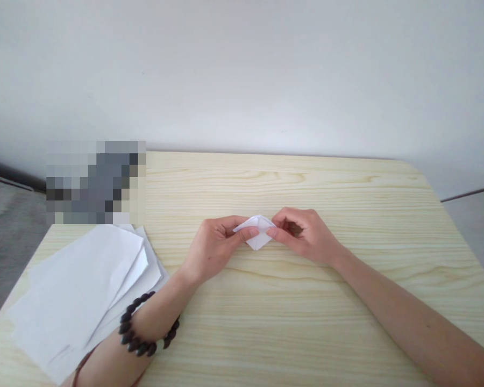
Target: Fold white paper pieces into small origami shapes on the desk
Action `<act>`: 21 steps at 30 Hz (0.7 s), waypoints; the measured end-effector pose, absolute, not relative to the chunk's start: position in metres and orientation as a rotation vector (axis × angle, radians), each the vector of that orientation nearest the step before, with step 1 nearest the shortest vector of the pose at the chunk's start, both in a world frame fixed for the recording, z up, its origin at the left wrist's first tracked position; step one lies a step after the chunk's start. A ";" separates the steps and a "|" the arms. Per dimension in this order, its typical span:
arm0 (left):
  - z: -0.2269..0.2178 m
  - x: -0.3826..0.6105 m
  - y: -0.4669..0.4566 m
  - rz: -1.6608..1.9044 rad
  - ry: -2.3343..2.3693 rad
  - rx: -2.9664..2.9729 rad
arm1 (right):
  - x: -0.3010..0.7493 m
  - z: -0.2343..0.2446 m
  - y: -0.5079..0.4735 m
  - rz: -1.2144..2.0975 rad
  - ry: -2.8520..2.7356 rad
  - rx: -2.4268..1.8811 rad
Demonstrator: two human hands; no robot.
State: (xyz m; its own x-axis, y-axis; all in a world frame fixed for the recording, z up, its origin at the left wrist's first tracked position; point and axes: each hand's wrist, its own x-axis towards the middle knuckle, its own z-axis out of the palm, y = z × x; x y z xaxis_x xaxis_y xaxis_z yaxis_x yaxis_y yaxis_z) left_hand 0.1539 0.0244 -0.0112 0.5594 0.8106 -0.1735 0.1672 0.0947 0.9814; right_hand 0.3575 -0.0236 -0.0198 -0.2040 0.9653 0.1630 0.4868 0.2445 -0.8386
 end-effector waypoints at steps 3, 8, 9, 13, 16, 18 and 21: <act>-0.009 0.153 0.026 0.550 0.881 1.401 | 0.358 -0.018 -0.022 0.745 -1.959 -1.303; -0.001 0.152 0.029 0.472 0.752 1.285 | 0.362 -0.016 -0.021 0.782 -1.989 -1.262; 0.000 0.151 0.030 0.449 0.723 1.258 | 0.362 -0.015 -0.021 0.812 -1.970 -1.254; 0.001 0.149 0.034 0.381 0.638 1.175 | 0.363 -0.014 -0.021 0.956 -1.880 -1.224; 0.001 0.150 0.033 0.380 0.633 1.156 | 0.364 -0.013 -0.022 1.038 -1.828 -1.219; 0.002 0.151 0.032 0.396 0.650 1.164 | 0.364 -0.012 -0.022 1.076 -1.801 -1.220; 0.003 0.152 0.031 0.403 0.679 1.207 | 0.365 -0.013 -0.022 1.082 -1.809 -1.238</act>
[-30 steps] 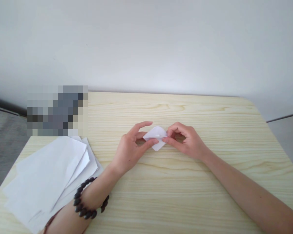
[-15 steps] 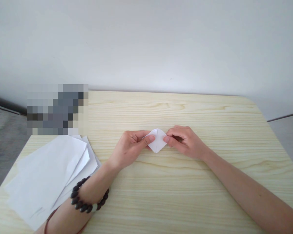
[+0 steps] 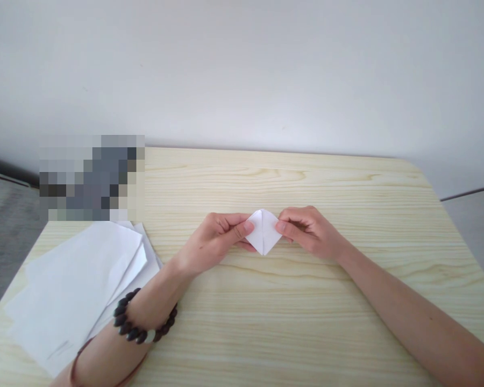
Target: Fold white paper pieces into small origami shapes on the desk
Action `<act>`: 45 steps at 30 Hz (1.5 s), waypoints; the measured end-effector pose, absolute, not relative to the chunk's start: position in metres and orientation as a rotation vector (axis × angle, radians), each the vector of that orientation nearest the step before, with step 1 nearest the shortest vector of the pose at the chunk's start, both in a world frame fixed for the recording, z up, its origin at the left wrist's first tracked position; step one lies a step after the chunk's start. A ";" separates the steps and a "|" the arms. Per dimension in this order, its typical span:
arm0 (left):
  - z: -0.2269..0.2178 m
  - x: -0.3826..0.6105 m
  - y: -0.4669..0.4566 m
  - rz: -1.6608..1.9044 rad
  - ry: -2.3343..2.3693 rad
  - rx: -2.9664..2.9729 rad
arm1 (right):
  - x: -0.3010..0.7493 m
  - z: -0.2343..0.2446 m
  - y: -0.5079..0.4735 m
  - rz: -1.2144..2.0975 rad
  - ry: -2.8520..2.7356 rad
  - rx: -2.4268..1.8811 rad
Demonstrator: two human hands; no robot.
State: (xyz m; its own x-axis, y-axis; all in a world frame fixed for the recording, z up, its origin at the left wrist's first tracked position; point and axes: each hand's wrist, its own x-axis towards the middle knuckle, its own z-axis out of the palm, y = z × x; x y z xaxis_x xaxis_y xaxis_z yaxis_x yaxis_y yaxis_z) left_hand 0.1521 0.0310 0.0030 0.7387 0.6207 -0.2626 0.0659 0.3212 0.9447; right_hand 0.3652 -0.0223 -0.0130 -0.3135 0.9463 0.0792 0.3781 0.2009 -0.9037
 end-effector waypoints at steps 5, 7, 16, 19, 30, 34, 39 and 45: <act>-0.003 0.154 0.029 0.415 0.786 1.313 | 0.364 -0.016 -0.022 0.828 -2.009 -1.252; -0.006 0.154 0.028 0.407 0.832 1.341 | 0.362 -0.018 -0.021 0.752 -2.061 -1.222; -0.002 0.155 0.024 0.386 0.852 1.276 | 0.363 -0.019 -0.021 0.723 -2.168 -1.120; 0.001 0.156 0.025 0.377 0.851 1.350 | 0.363 -0.019 -0.021 0.750 -2.157 -1.117; -0.002 0.150 0.033 0.357 0.708 1.446 | 0.365 -0.012 -0.022 0.862 -2.037 -1.228; -0.001 0.152 0.032 0.337 0.743 1.369 | 0.365 -0.013 -0.023 0.971 -1.883 -1.259; 0.004 0.152 0.031 0.298 0.746 1.406 | 0.364 -0.013 -0.023 0.969 -1.857 -1.239; 0.007 0.147 0.033 0.298 0.711 1.415 | 0.364 -0.012 -0.023 0.938 -1.941 -1.232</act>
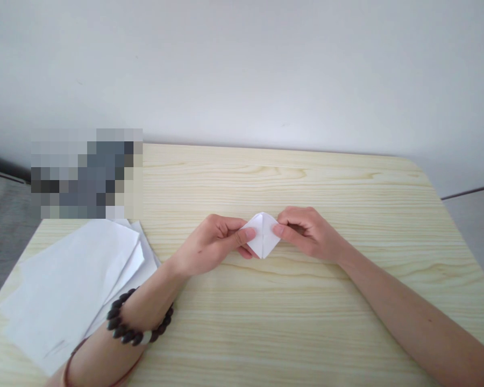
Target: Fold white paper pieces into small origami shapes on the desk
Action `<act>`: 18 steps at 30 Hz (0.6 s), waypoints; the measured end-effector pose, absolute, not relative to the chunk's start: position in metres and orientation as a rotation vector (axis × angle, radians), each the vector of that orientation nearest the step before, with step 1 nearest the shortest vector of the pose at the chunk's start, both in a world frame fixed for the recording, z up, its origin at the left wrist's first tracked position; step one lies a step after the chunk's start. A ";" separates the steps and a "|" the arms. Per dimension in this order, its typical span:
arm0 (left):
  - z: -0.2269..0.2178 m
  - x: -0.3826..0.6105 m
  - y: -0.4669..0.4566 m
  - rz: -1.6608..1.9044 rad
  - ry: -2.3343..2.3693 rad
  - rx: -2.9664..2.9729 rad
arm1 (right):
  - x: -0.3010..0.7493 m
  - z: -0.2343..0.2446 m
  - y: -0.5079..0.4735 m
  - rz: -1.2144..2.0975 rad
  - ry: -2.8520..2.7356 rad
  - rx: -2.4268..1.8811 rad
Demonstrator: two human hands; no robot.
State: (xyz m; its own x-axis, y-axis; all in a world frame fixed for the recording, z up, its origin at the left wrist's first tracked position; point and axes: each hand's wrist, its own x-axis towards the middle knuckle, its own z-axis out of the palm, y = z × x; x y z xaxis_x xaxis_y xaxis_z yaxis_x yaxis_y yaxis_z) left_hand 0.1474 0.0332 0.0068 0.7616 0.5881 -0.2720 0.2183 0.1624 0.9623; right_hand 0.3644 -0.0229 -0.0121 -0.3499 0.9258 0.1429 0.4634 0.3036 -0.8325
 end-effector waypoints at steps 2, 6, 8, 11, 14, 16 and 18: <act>0.007 0.147 0.033 0.305 0.685 1.395 | 0.365 -0.012 -0.023 0.940 -1.968 -1.231; 0.006 0.149 0.030 0.331 0.722 1.390 | 0.366 -0.012 -0.022 0.919 -1.998 -1.213; 0.004 0.151 0.027 0.344 0.757 1.399 | 0.366 -0.014 -0.022 0.882 -2.031 -1.169; 0.000 0.152 0.025 0.364 0.781 1.426 | 0.366 -0.017 -0.021 0.826 -2.107 -1.092; -0.002 0.152 0.025 0.376 0.805 1.475 | 0.366 -0.021 -0.020 0.799 -2.158 -1.072; -0.002 0.151 0.024 0.372 0.808 1.508 | 0.366 -0.021 -0.020 0.801 -2.175 -1.074; 0.000 0.152 0.024 0.390 0.800 1.536 | 0.366 -0.020 -0.020 0.811 -2.178 -1.070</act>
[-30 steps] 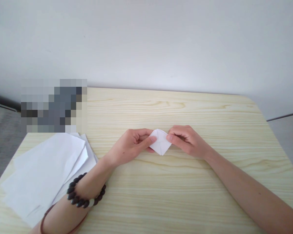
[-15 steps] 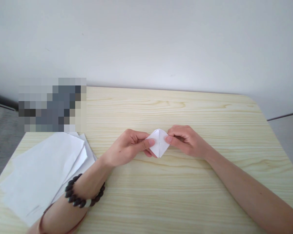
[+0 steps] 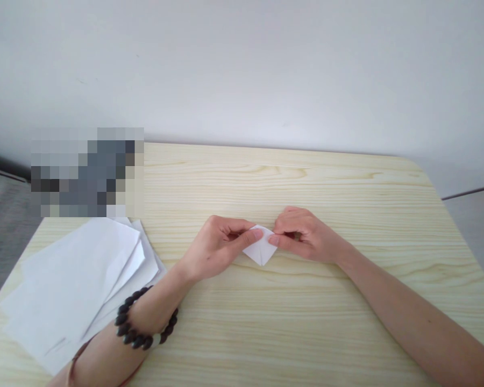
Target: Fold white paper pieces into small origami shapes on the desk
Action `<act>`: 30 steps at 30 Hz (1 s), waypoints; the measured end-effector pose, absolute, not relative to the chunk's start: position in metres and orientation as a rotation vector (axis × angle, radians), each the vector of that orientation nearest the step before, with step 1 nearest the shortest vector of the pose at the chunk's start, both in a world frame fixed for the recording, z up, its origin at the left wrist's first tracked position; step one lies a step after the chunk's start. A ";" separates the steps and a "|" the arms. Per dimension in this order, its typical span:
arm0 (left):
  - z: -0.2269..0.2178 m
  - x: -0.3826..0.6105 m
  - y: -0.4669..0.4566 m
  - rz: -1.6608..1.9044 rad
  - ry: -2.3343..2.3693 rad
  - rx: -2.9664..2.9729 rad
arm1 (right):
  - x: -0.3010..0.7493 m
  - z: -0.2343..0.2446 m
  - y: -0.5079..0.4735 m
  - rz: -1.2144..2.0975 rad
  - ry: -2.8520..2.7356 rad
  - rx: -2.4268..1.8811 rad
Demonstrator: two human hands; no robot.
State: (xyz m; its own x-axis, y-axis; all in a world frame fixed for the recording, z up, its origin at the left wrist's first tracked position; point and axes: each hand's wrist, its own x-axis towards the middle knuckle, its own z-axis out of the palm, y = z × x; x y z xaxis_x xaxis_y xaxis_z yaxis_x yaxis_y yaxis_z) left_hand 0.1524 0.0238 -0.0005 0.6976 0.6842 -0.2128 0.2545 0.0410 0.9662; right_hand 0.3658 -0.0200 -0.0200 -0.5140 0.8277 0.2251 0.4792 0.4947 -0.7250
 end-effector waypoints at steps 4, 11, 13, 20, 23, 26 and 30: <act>0.002 0.155 0.023 0.416 0.832 1.619 | 0.365 -0.018 -0.020 0.810 -2.154 -1.063; 0.000 0.154 0.026 0.363 0.886 1.652 | 0.364 -0.019 -0.020 0.806 -2.174 -1.073; -0.001 0.153 0.027 0.389 0.867 1.602 | 0.364 -0.017 -0.022 0.817 -2.123 -1.112; -0.012 0.150 0.027 0.700 0.601 1.416 | 0.364 -0.013 -0.024 1.060 -1.705 -1.289; -0.016 0.146 0.026 0.712 0.523 1.557 | 0.366 -0.013 -0.024 1.033 -1.620 -1.311; -0.017 0.145 0.027 0.694 0.541 1.769 | 0.366 -0.013 -0.023 1.035 -1.644 -1.309; -0.018 0.146 0.030 0.775 0.695 1.885 | 0.363 -0.016 -0.025 0.919 -1.769 -1.319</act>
